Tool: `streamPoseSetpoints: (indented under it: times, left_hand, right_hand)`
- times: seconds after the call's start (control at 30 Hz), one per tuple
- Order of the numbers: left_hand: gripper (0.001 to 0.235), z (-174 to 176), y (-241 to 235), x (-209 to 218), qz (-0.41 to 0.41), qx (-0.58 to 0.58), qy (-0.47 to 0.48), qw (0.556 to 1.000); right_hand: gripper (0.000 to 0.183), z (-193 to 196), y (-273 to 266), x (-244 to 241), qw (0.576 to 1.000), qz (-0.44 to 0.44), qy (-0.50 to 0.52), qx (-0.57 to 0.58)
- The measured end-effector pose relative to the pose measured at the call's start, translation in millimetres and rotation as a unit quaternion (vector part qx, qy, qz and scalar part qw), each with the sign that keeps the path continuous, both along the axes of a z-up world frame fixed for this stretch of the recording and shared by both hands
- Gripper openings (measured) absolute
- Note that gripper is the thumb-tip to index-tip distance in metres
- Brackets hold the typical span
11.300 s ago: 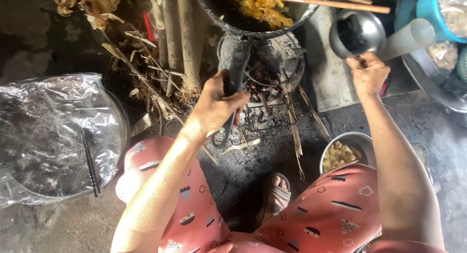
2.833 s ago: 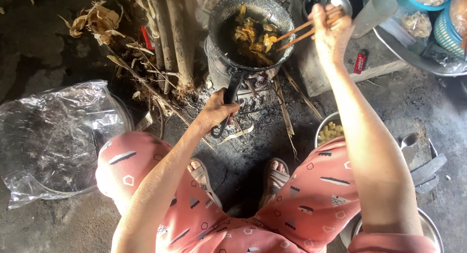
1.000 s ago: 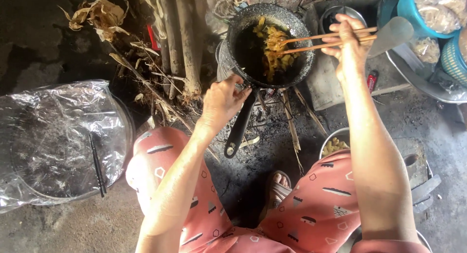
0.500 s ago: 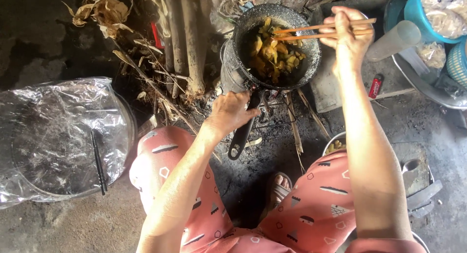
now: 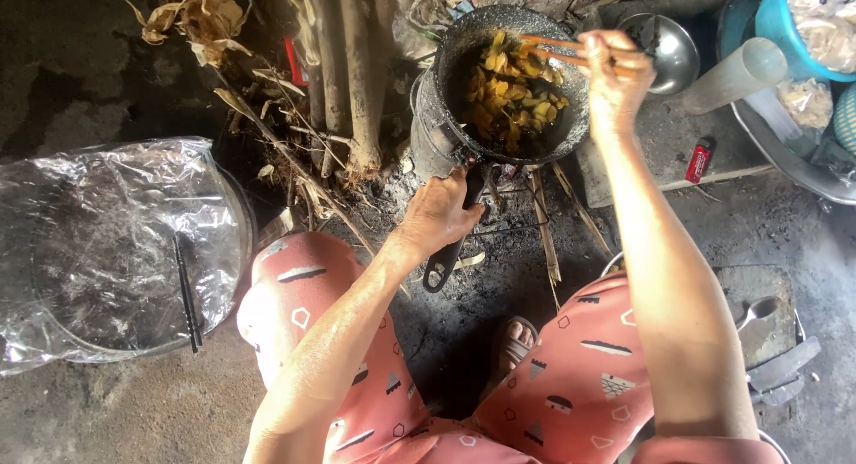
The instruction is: Stir-frying sliced ginger in a pan over a traditional wood-fired stove using chopsticks.
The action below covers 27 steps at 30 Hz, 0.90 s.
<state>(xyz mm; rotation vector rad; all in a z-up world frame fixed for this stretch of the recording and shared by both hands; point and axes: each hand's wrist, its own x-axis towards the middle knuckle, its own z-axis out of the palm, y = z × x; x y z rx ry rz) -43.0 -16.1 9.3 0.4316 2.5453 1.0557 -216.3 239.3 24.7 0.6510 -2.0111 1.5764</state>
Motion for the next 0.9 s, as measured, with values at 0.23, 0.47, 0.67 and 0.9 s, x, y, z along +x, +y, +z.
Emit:
streamPoseSetpoints:
  times: [0.23,0.47,0.67,0.9]
  left_hand:
    - [0.028,-20,8,1,0.024,-0.036,0.051,0.998]
    - [0.027,3,3,12,0.157,0.312,-0.252,0.902]
    - [0.032,-21,19,6,0.188,0.281,-0.199,0.920]
    - [0.038,-34,26,5,0.216,0.344,-0.232,0.884]
  right_hand:
    - [0.018,9,-23,10,0.986,0.114,-0.117,-0.021]
    - [0.016,25,12,28,0.997,0.009,-0.078,0.001]
    - [0.019,41,10,44,0.997,0.000,-0.077,-0.007]
    - [0.022,50,9,49,0.997,0.007,-0.065,-0.036]
